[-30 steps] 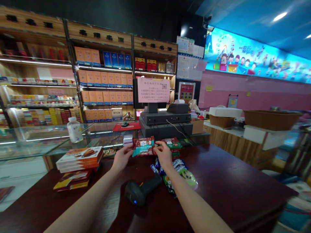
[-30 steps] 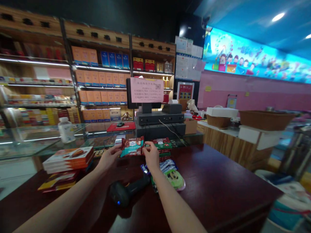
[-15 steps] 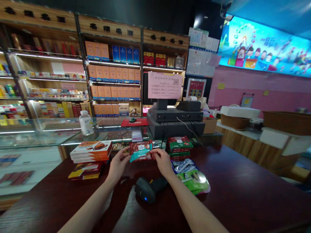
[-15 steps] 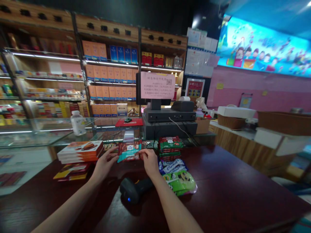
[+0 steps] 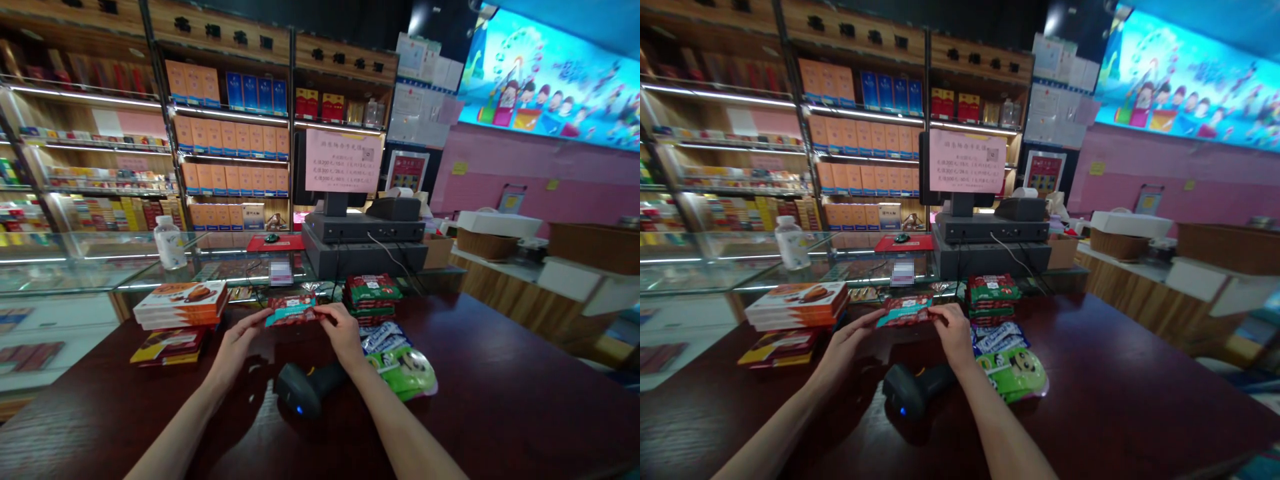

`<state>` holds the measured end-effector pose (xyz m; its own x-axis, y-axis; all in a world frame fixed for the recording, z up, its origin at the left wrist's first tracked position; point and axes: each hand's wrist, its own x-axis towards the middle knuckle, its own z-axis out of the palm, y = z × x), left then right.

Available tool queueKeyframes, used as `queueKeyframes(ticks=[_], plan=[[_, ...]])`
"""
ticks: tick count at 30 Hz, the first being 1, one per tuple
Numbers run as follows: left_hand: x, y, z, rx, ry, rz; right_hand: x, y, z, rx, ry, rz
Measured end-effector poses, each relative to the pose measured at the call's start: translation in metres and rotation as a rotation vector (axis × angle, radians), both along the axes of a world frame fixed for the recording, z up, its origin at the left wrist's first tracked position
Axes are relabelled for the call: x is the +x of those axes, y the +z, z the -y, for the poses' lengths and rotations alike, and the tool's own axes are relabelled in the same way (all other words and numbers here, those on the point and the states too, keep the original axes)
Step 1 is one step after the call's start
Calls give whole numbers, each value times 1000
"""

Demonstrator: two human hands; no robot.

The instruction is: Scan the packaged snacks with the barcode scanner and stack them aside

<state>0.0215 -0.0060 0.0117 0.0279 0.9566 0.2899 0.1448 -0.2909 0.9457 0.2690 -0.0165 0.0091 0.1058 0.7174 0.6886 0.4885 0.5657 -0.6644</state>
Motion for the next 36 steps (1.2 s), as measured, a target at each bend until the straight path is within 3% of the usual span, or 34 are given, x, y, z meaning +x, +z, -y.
queueKeyframes(ticks=[3,14,22,26,31,36], plan=[[-3,-3,-3,63,-33,-42,0,1,1,-3,-23,-10],[-5,-13,-15,227,264,-188,-11,1,-3,-32,-118,87],[-7,-19,-18,155,249,-208,-19,-1,-5,-186,-128,77],[-6,-15,-16,201,244,-231,-22,1,-6,-235,-91,-8],[-8,-6,-8,399,213,-531,-24,6,-6,-247,-89,-76],[-11,-6,-2,600,172,-884,-25,12,-5,-263,-98,-84]])
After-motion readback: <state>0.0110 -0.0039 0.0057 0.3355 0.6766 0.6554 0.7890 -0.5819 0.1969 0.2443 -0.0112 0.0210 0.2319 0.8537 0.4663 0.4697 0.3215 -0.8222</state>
